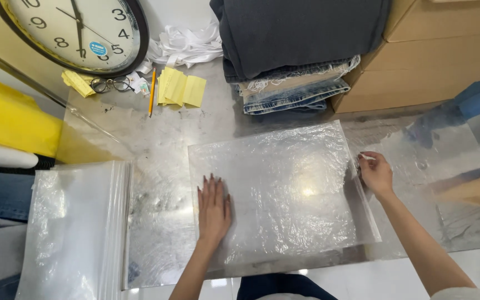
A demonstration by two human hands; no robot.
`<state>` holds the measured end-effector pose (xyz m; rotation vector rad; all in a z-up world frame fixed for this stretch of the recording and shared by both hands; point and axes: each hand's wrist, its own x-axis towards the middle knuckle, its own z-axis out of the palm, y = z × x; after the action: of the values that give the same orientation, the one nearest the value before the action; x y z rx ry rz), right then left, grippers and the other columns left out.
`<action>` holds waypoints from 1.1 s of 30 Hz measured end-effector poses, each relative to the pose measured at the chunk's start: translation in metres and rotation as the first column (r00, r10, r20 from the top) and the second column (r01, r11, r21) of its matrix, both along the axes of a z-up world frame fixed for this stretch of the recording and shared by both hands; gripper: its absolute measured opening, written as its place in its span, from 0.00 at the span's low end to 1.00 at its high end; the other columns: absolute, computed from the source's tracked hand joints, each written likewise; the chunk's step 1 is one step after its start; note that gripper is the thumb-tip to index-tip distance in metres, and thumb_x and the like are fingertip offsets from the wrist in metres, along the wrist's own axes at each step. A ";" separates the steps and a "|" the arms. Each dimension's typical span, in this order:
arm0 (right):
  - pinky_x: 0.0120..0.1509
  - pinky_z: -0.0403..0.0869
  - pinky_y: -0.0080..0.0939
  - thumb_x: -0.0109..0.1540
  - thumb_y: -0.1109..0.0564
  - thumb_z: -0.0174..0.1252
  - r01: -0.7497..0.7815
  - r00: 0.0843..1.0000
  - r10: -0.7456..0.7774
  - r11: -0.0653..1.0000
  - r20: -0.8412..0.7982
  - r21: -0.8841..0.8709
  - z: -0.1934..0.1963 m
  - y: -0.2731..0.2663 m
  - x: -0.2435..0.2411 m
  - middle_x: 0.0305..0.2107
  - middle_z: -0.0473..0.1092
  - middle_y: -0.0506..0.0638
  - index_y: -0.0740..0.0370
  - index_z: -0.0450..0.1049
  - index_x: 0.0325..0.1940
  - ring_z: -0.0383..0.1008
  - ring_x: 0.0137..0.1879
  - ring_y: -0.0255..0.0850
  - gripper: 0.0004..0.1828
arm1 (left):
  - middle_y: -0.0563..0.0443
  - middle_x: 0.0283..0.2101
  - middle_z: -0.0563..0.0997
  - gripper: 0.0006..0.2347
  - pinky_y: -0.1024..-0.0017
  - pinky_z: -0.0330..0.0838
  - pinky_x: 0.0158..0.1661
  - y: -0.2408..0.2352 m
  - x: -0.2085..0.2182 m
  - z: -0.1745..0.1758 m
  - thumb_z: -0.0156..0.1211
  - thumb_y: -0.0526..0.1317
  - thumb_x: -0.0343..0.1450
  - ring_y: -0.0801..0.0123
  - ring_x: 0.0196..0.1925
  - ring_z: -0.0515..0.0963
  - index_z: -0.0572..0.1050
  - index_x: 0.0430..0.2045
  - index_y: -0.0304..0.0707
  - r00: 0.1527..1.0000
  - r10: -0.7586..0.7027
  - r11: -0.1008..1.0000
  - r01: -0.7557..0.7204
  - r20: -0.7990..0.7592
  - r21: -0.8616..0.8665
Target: The person handles plastic bags on a table, then picks up folded black jeans, unfolds them, and hangs them on a hanger on a clothing rack. They repeat this process with denim shorts and beige pants, placing each item on a hanger and arranging them on the rack.
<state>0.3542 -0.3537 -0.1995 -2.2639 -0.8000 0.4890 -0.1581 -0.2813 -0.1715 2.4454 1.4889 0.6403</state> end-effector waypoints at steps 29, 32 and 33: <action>0.31 0.86 0.51 0.68 0.60 0.60 -0.614 0.548 0.645 0.742 -0.532 0.268 0.181 0.001 -0.245 0.27 0.72 0.57 0.70 0.72 0.40 0.80 0.29 0.48 0.08 | 0.43 0.74 0.70 0.22 0.47 0.47 0.77 -0.096 0.085 -0.003 0.45 0.47 0.82 0.51 0.78 0.64 0.66 0.74 0.48 0.909 -0.043 0.886 0.227 0.415 -0.406; 0.30 0.86 0.51 0.68 0.59 0.59 -0.662 0.513 0.689 0.697 -0.512 0.275 0.166 0.020 -0.302 0.25 0.72 0.61 0.70 0.71 0.39 0.81 0.26 0.51 0.10 | 0.44 0.60 0.82 0.17 0.53 0.68 0.67 -0.070 0.033 0.021 0.49 0.44 0.81 0.51 0.67 0.78 0.76 0.64 0.49 0.888 0.189 0.844 0.072 0.419 -0.532; 0.28 0.85 0.49 0.69 0.59 0.59 -0.675 0.514 0.689 0.692 -0.512 0.254 0.160 0.026 -0.321 0.24 0.73 0.63 0.71 0.72 0.37 0.82 0.24 0.52 0.11 | 0.43 0.51 0.88 0.14 0.50 0.77 0.58 -0.062 0.013 0.030 0.50 0.42 0.81 0.48 0.58 0.85 0.80 0.58 0.49 0.886 0.294 0.830 -0.051 0.359 -0.555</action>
<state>0.0334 -0.3280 -0.0392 -1.5114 -1.3356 1.4509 -0.1455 -0.3433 -0.1416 1.6276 1.4656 0.6399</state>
